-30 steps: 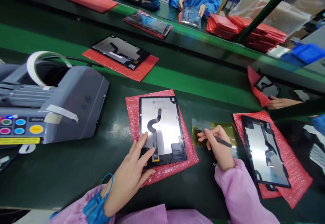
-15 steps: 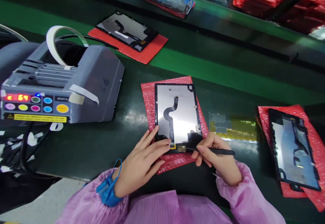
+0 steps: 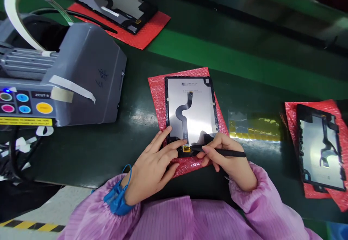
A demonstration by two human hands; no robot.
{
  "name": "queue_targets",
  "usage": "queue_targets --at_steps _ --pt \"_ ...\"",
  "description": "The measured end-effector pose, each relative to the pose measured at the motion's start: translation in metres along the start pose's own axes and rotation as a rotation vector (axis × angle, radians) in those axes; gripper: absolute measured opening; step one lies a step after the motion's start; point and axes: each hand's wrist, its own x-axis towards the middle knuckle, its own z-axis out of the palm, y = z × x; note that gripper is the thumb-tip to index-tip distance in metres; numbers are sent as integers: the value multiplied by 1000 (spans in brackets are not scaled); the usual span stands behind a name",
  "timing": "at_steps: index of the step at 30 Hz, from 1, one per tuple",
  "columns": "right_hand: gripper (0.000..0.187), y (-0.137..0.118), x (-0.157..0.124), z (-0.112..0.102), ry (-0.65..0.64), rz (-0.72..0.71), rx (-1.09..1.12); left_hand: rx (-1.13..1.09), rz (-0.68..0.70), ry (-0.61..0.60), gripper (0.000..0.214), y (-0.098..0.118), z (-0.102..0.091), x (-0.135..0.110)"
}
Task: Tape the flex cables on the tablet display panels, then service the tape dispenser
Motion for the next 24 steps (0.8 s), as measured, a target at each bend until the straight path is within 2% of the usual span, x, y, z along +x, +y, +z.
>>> queue_targets --at_steps 3,7,10,14,19,24 --pt "33 -1 1 -4 93 -64 12 -3 11 15 7 -1 1 0" --pt "36 -3 1 -12 348 -212 106 -25 1 25 9 0 0 0" --pt "37 -4 -2 -15 393 -287 149 -34 -6 32 9 -1 -2 1" --pt "30 -3 -7 -16 277 -234 100 -28 -30 -14 6 -2 -3 1" --pt "22 -4 -7 -9 -12 -110 -39 -24 -32 -44 5 -3 -2 3" --pt "20 -6 -4 0 -50 -9 -27 28 -9 -54 5 -3 -2 4"
